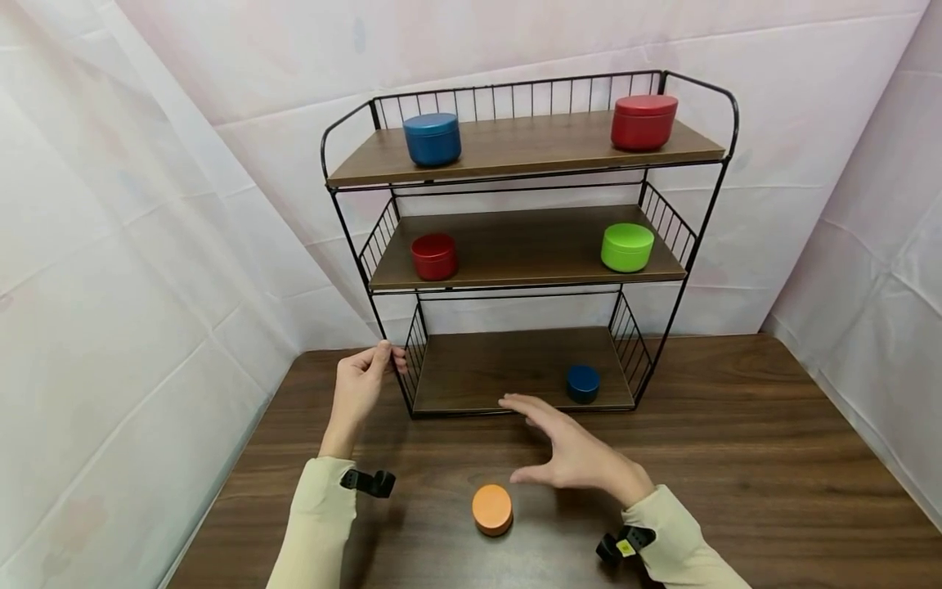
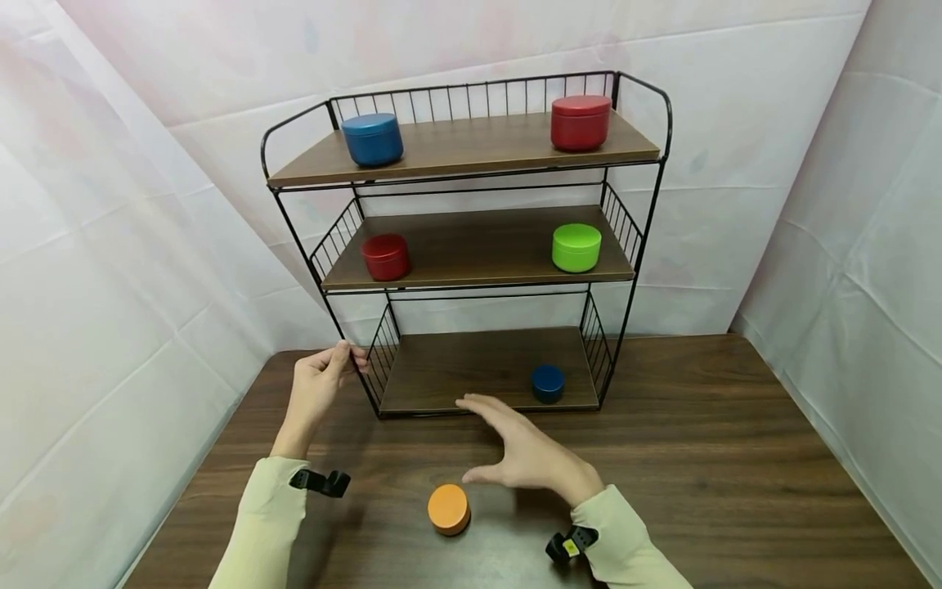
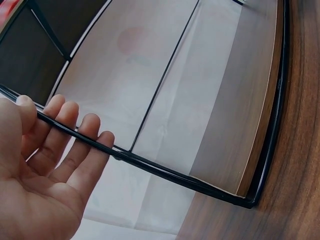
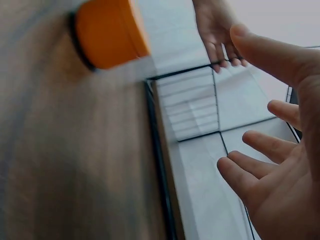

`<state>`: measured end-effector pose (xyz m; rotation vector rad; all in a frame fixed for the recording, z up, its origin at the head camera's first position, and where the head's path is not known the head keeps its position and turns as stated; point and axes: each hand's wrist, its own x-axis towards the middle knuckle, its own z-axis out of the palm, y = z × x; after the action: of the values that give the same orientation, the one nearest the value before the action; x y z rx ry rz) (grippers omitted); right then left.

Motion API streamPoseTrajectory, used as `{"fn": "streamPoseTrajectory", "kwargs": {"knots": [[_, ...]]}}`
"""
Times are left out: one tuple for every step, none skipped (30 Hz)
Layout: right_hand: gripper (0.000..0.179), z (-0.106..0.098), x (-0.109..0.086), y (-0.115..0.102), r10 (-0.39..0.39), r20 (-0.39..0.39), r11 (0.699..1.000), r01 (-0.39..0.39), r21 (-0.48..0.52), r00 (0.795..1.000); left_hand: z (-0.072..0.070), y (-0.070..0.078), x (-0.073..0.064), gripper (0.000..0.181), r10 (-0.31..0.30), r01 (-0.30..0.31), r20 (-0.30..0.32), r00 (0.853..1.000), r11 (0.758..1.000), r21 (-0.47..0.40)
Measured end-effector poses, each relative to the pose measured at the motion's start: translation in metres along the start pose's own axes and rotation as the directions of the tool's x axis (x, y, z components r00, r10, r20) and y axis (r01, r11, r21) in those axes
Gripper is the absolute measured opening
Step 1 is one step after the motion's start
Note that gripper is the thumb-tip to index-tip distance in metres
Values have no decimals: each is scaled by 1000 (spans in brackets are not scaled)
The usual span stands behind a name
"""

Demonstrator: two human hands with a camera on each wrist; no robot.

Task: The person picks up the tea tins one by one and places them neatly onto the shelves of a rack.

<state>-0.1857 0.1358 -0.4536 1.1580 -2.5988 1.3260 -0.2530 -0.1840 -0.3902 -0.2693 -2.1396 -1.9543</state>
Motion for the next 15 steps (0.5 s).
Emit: {"fn": "streamPoseTrajectory", "kwargs": {"knots": [[93,3,-1,0,-2,17,1000,2,-5,1000,0,0,0,40,-1,1,4,1000,1000,3],[94,6,-3,-1,0,36,1000,0,-15,999,0,0,0,40,-4,4,6,1000,1000,7],[95,9,-4,-1,1,55,1000,0,-25,998,0,0,1,41,-3,3,10,1000,1000,7],[95,12,-6,-1,2,74,999,1,-40,997,0,0,1,43,-1,1,12,1000,1000,10],[96,14,-8,-1,-1,92,999,6,-51,996,0,0,1,43,1,-1,13,1000,1000,15],[96,17,-9,-1,-4,107,998,10,-63,994,0,0,0,43,1,-1,13,1000,1000,16],[97,20,-11,-1,-2,122,997,12,-80,993,0,1,0,44,1,-2,12,1000,1000,17],[96,22,-12,-2,-5,135,996,17,-87,991,1,1,0,43,2,-2,10,1000,1000,17],[96,25,-14,-1,-10,147,995,23,-92,989,1,1,0,43,2,-3,11,1000,1000,16],[96,27,-15,-1,-15,157,995,29,-93,988,1,1,0,42,2,-2,10,1000,1000,18],[95,29,-16,-1,-19,168,995,34,-89,986,1,1,0,42,0,0,10,1000,1000,17],[95,31,-17,-1,-22,179,996,38,-83,984,1,1,0,43,-2,2,10,1000,1000,17],[94,33,-17,0,-28,188,996,44,-83,982,1,1,0,42,-3,3,10,1000,1000,16],[94,34,-18,0,-32,199,996,47,-72,979,1,0,0,42,-2,2,10,1000,1000,15],[94,36,-19,1,-36,211,997,50,-63,977,1,0,0,42,-1,1,10,1000,1000,17]]}}
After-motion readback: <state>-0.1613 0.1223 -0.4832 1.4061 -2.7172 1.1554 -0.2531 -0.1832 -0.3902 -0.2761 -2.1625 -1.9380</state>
